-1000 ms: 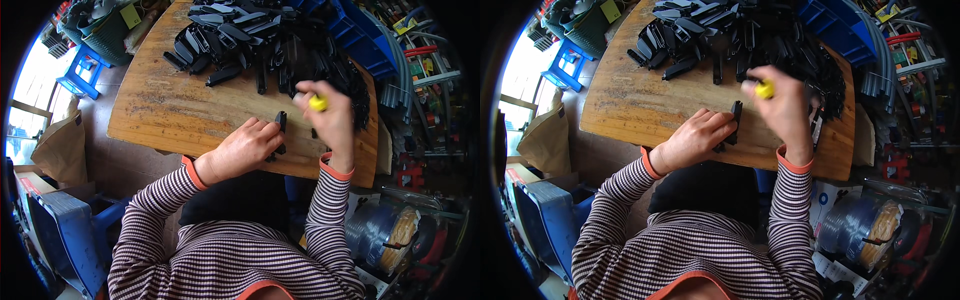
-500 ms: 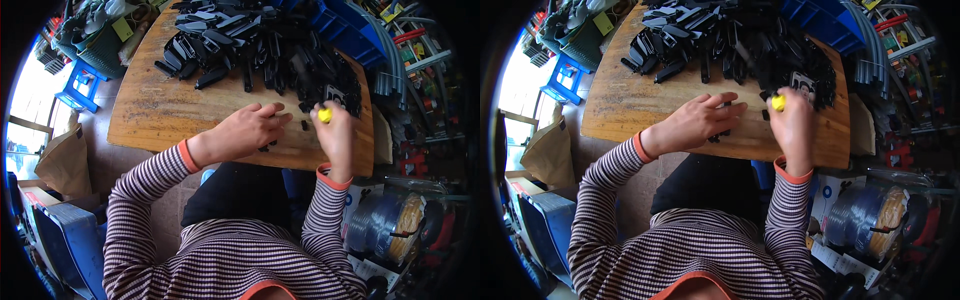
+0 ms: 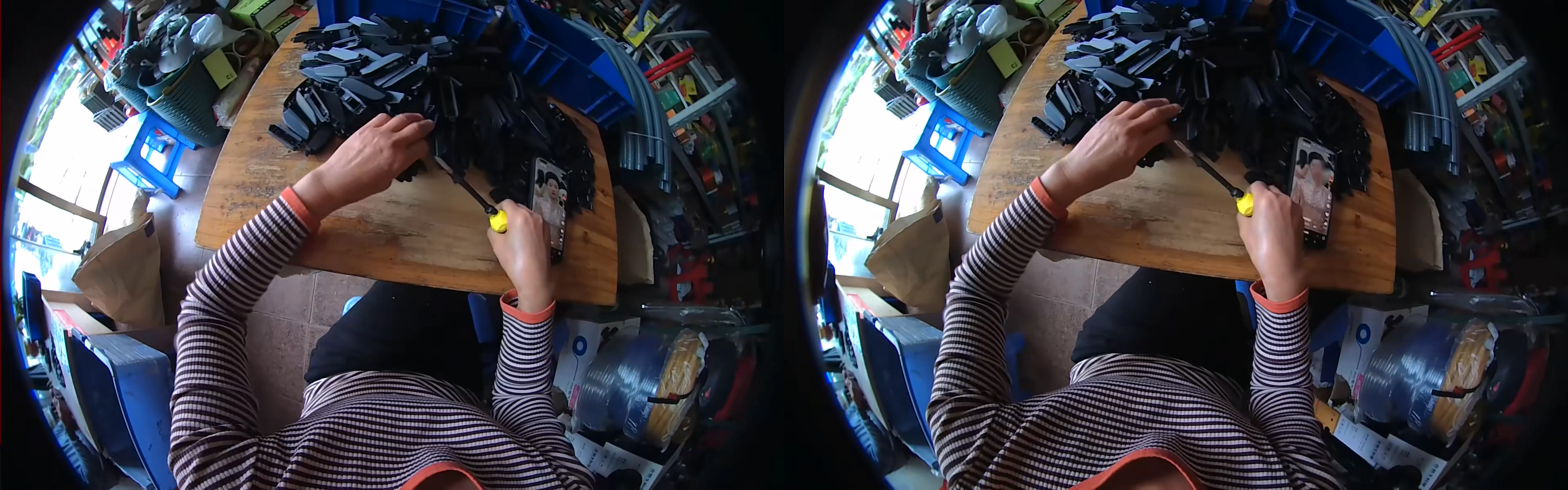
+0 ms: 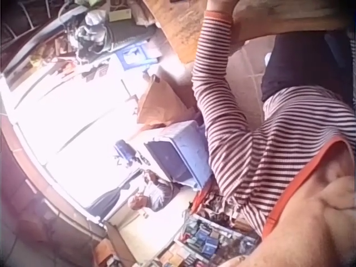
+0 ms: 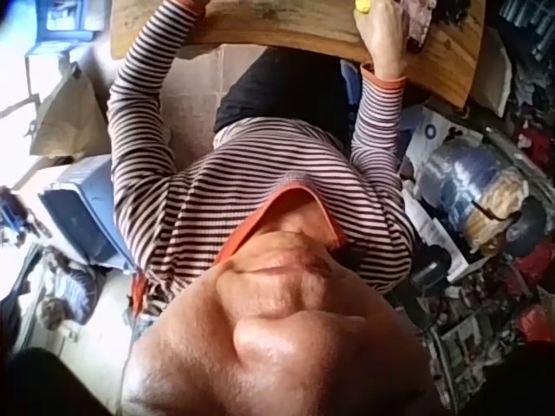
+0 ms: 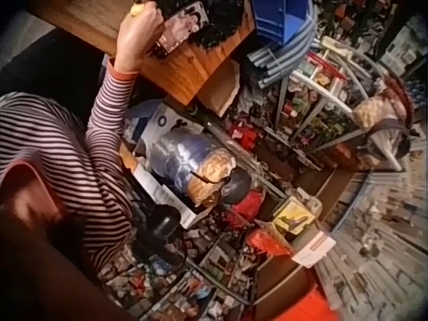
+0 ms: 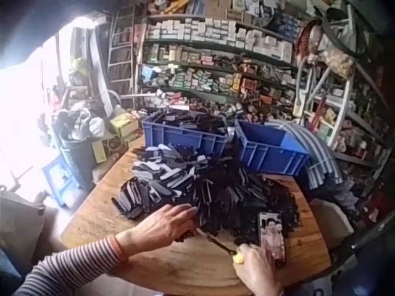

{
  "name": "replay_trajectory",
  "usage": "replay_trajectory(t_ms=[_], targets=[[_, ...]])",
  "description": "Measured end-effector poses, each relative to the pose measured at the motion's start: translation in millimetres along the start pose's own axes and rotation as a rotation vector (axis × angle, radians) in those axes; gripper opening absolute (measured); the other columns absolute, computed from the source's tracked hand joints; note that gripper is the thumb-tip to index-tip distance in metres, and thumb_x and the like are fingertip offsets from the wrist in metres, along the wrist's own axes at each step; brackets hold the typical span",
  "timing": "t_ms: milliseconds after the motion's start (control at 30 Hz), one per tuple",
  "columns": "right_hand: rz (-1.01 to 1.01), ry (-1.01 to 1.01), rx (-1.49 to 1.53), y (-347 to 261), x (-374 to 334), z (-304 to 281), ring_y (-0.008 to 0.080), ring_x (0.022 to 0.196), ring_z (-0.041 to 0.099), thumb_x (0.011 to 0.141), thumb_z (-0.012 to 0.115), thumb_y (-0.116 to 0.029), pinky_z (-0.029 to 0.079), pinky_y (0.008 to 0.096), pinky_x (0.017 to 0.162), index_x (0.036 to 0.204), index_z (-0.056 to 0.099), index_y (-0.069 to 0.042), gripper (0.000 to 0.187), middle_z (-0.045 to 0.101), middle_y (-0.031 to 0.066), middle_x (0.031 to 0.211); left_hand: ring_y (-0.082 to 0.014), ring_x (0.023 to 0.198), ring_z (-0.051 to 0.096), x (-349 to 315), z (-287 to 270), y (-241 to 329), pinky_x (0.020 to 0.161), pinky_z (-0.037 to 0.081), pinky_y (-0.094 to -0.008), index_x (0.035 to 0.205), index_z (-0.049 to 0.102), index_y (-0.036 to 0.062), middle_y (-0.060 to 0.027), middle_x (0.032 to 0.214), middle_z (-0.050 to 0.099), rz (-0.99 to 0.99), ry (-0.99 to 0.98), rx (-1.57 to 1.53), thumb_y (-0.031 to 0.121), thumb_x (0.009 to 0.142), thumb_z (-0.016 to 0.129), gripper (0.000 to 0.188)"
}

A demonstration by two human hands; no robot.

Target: Assembling small plastic components using a screwdriver at a workbench.

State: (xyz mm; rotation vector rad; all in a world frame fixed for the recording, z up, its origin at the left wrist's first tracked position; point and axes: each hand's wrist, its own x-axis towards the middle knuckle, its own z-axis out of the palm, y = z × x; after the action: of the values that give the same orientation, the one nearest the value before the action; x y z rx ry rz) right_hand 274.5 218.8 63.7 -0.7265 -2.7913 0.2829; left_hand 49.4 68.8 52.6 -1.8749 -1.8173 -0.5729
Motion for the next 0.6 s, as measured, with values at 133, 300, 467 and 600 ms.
replay_trajectory(t_ms=[133, 300, 467, 600], targets=[[-0.069, 0.079, 0.171, -7.6, -8.5, -1.9, 0.0381, 0.078, 0.064, 0.074, 0.067, -0.003, 0.05, 0.0432, 0.066, 0.084, 0.061, 0.001, 0.012, 0.064, 0.0192, 0.083, -0.0242, 0.098, 0.056, 5.4, 7.1, -10.4, 0.089, 0.044, -0.0332, 0.106, 0.06, 0.0044, -0.0085, 0.101, 0.059, 0.134, -0.242, -0.043, -0.003, 0.078, 0.057, 0.029], [-0.017, 0.05, 0.364, -8.0, -20.2, -8.0, 0.0351, 0.074, 0.064, 0.073, 0.068, -0.001, 0.051, 0.0403, 0.064, 0.089, 0.062, -0.001, 0.017, 0.065, 0.0176, 0.081, -0.0238, 0.099, 0.055, 9.5, 3.5, 11.3, 0.088, 0.044, -0.0344, 0.109, 0.058, 0.004, -0.0073, 0.099, 0.06, 0.11, -0.297, 0.064, 0.001, 0.079, 0.058, 0.03], [-0.109, 0.116, 0.433, -8.3, -25.7, -5.3, 0.032, 0.072, 0.065, 0.072, 0.069, 0.001, 0.051, 0.0368, 0.062, 0.092, 0.061, -0.002, 0.021, 0.065, 0.0154, 0.081, -0.0236, 0.096, 0.055, -12.5, -1.8, 61.3, 0.086, 0.043, -0.0349, 0.109, 0.057, 0.0034, -0.0076, 0.098, 0.06, 0.022, -0.242, 0.084, 0.006, 0.078, 0.06, 0.032], [-0.13, 0.133, 0.482, -7.8, -28.3, -3.7, 0.0307, 0.073, 0.066, 0.072, 0.07, 0.001, 0.051, 0.0352, 0.062, 0.093, 0.061, -0.001, 0.023, 0.065, 0.0145, 0.082, -0.0218, 0.094, 0.055, -26.2, -10.6, 72.8, 0.083, 0.043, -0.0333, 0.112, 0.055, 0.0044, -0.006, 0.095, 0.059, 0.019, -0.129, 0.021, 0.012, 0.078, 0.061, 0.036]])
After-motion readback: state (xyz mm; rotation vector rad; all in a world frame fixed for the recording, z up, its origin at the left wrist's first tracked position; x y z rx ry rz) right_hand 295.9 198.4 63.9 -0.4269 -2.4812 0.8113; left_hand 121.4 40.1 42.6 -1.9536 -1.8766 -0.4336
